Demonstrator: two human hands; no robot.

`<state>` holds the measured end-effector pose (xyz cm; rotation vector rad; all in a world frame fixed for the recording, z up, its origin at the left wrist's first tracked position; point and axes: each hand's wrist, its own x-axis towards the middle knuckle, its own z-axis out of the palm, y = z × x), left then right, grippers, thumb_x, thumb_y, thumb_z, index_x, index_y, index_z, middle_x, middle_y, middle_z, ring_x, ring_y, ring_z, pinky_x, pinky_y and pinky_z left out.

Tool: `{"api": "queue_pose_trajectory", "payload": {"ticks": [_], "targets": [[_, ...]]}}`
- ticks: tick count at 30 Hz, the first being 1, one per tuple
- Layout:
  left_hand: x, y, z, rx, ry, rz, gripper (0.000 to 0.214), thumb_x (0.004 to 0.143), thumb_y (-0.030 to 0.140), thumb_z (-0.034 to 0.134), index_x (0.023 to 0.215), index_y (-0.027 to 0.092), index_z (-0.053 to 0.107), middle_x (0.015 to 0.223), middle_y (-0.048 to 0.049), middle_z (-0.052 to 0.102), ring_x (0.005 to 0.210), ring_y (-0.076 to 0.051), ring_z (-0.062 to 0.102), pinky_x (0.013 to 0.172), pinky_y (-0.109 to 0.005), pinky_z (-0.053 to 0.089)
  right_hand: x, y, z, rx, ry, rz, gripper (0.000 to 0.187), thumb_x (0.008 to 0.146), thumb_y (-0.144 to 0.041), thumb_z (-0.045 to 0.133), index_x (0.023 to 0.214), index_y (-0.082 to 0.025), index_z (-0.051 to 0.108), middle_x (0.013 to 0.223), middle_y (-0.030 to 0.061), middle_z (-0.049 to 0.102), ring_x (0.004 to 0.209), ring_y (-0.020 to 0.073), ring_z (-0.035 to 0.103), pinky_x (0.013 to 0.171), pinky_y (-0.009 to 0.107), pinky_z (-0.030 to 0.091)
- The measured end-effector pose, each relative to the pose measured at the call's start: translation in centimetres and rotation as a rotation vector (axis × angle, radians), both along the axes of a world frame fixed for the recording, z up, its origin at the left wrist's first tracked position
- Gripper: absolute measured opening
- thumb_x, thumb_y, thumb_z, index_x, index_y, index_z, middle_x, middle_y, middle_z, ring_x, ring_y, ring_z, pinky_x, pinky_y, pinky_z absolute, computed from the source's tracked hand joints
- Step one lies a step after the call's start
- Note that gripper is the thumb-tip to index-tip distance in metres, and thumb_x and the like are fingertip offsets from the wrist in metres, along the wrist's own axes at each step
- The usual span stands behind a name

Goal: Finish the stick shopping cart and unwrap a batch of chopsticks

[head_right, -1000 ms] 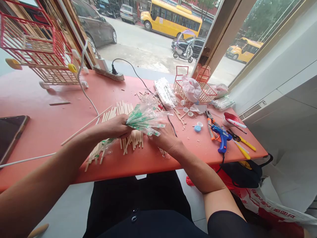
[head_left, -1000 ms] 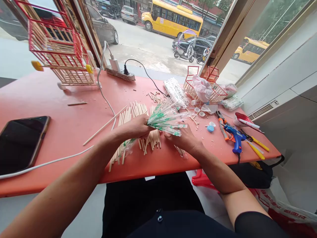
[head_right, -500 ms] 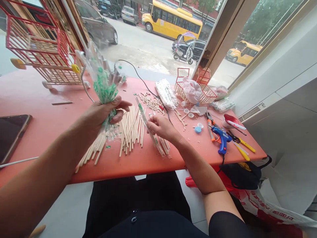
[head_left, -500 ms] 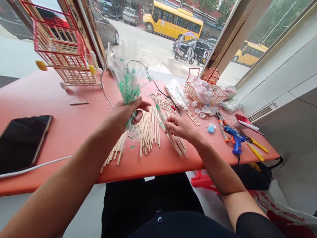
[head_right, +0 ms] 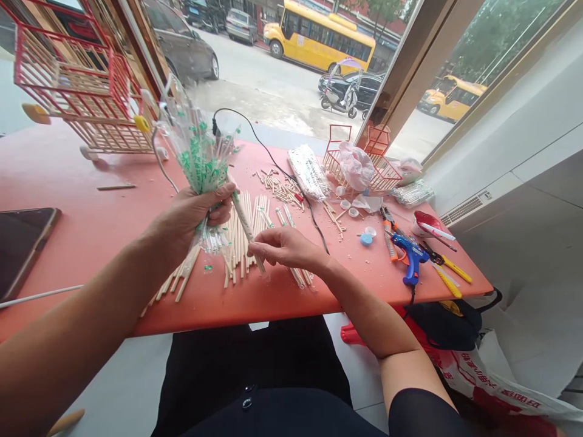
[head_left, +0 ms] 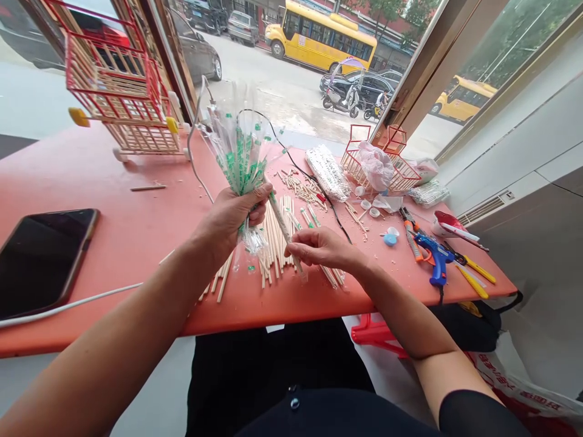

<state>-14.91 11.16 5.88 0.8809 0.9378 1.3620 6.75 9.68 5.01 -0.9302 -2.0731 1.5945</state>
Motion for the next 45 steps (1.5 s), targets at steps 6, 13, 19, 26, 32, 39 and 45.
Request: {"api": "queue_pose_trajectory", "payload": {"ticks": [6,13,19,26,32,39,45], "targets": [[0.0,0.5,-1.0,0.017,0.025,-0.086,0.025,0.079,0.029,0.091,0.081,0.013,0.072,0.056,0.0027,0.055,0.040,-0.003,0.029,0.039,-0.019,0.019,-0.4,-0.6,0.2,-0.018,0.036,-0.029,0.051,0.095,-0.065,0.072,0.078,-0.017,0.067,0.059,-0.0056,0.053,0.053,0.0072,0.041,0.050,0.022,0.030],[1.0,0.2,-1.6,0.001,0.070,-0.318,0.036,0.073,0.041,0.097,0.080,0.012,0.076,0.042,0.0082,0.037,0.038,-0.005,0.028,0.041,-0.020,0.021,-1.1,-1.0,-0.3,-0.034,0.099,-0.146,0.051,0.095,-0.066,0.072,0.079,-0.017,0.068,0.056,-0.0065,0.053,0.048,0.0067,0.044,0.047,0.021,0.033],[1.5,-0.6,-0.9,-0.033,0.068,-0.316,0.036,0.072,0.042,0.095,0.082,0.015,0.075,0.060,0.0016,0.058,0.040,-0.004,0.032,0.039,-0.023,0.021,-0.1,0.6,-0.2,-0.025,0.085,-0.160,0.054,0.091,-0.070,0.075,0.086,-0.017,0.071,0.075,0.0012,0.070,0.061,0.0095,0.060,0.049,0.019,0.044],[1.5,-1.3,-0.1,-0.061,0.255,-0.398,0.028,0.073,0.040,0.091,0.076,0.015,0.079,0.065,-0.0022,0.062,0.040,-0.005,0.033,0.037,-0.024,0.018,2.0,2.5,0.6,0.071,0.312,-0.543,0.066,0.081,-0.083,0.076,0.101,-0.020,0.073,0.082,-0.0004,0.064,0.061,0.0085,0.052,0.047,0.022,0.037],[1.9,-1.4,-0.3,-0.046,0.309,-0.503,0.031,0.070,0.042,0.095,0.076,0.015,0.082,0.060,-0.0034,0.062,0.039,-0.005,0.034,0.036,-0.023,0.018,2.0,3.0,0.3,0.100,0.357,-0.636,0.061,0.075,-0.076,0.085,0.067,-0.021,0.060,0.067,-0.0031,0.052,0.056,0.0076,0.041,0.047,0.023,0.031],[0.8,-0.6,-0.6,0.004,0.316,-0.655,0.036,0.065,0.041,0.099,0.077,0.012,0.082,0.059,-0.0048,0.061,0.038,-0.005,0.036,0.036,-0.021,0.018,4.1,3.8,1.9,0.180,0.496,-0.866,0.034,0.082,-0.056,0.086,0.085,-0.023,0.078,0.068,-0.0039,0.049,0.056,0.0084,0.036,0.045,0.025,0.025],[0.1,-0.5,0.1,-0.043,0.345,-0.648,0.033,0.073,0.035,0.095,0.081,0.011,0.075,0.050,0.0047,0.047,0.040,-0.004,0.033,0.038,-0.017,0.022,6.2,4.7,3.0,0.300,0.604,-0.961,0.036,0.087,-0.061,0.086,0.085,-0.026,0.080,0.064,-0.0059,0.051,0.053,0.0073,0.038,0.045,0.026,0.028]]}}
